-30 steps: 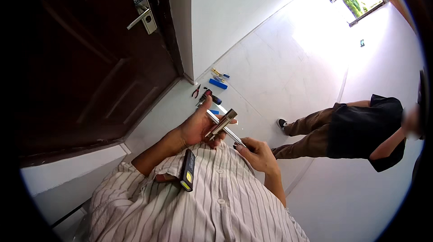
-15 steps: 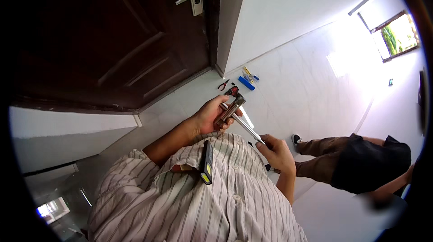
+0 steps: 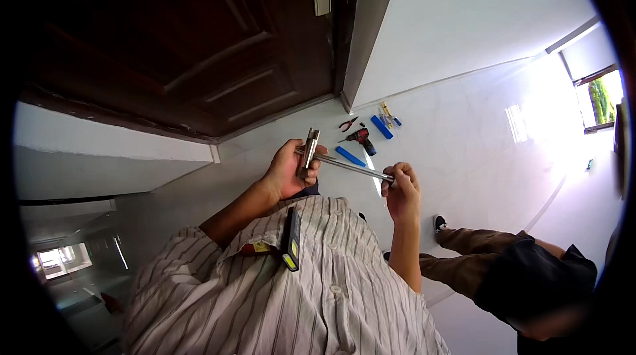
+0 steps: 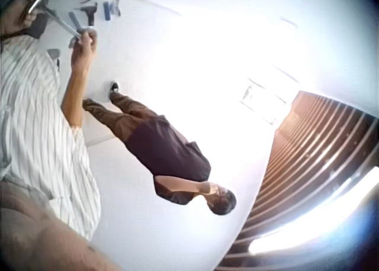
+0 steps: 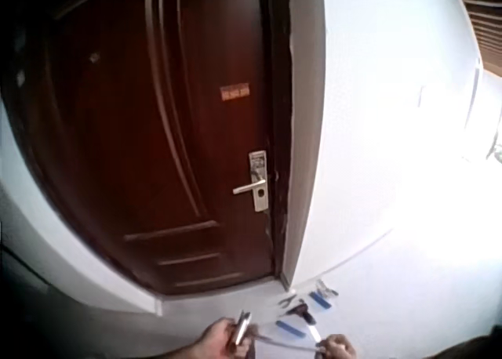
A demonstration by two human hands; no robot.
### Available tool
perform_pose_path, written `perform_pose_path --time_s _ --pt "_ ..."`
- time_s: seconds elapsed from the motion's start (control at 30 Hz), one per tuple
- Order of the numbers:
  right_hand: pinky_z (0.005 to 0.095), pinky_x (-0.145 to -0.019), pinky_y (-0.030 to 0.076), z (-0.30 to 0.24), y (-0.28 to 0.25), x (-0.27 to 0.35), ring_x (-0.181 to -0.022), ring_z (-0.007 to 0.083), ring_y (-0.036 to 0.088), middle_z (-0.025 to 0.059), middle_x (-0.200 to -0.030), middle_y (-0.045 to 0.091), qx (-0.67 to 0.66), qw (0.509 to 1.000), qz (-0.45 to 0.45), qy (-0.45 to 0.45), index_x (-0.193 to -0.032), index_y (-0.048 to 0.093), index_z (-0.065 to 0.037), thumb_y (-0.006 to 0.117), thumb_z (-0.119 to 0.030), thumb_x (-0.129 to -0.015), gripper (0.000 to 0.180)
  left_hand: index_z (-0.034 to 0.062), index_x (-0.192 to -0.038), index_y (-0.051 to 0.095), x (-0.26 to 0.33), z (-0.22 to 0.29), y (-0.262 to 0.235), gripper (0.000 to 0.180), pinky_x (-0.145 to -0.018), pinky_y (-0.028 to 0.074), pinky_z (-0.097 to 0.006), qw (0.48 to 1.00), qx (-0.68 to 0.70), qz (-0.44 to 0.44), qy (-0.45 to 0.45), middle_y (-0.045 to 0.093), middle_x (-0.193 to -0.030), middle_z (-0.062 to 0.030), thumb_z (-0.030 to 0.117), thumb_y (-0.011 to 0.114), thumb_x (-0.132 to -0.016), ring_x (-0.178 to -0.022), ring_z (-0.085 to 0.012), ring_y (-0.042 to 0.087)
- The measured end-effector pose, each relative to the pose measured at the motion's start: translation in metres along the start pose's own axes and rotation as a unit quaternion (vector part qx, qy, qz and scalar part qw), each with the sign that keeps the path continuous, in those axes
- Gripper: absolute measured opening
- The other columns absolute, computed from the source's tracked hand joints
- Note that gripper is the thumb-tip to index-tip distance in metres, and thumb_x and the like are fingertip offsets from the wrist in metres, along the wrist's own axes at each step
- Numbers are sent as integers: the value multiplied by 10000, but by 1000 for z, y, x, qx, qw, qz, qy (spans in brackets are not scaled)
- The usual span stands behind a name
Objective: The person uses pliers and a screwdriver to manipulate the handle and lock mechanism of a door. They remove the handle, adjust internal components, and reassemble the lock while another person stands nearby.
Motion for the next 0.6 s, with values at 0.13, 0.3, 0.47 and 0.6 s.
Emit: perform_pose_path --time_s 0.13,0.3,0.47,0.6 --pt "274 -496 447 7 11 -44 -589 179 582 137 -898 635 3 998 58 -3 -1016 541 -21 587 -142 -930 155 -23 -1096 624 -26 37 -5 488 -576 471 -278 999 -7 39 23 568 -792 -108 378 404 -925 -689 -182 542" --pt "265 -482 439 -8 30 -104 -581 163 581 133 -885 643 24 991 119 -56 -1040 539 -27 585 -166 -949 172 -3 -1028 638 -99 98 -6 430 -545 448 -249 1000 5 21 19 559 -745 -83 368 443 -938 -654 -158 545" --pt "228 -519 441 -32 60 -174 -621 133 584 123 -915 658 5 978 164 -132 -1056 566 -25 549 -215 -990 202 28 -969 642 -163 175 9 382 -509 413 -245 999 -38 25 30 546 -695 -36 350 438 -976 -592 -129 534" --pt "230 -542 457 -68 145 -217 -648 123 590 118 -944 660 111 969 143 -168 -1060 570 -25 545 -192 -993 181 45 -981 613 -207 228 11 341 -495 394 -247 998 -42 43 34 548 -701 -22 326 419 -995 -573 -125 509"
Point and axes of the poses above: each hand's wrist, its own x-axis away from the middle knuckle, its own y-axis out of the palm, z = x × y, the point moved 5 cm from there along -x, towards the middle knuckle
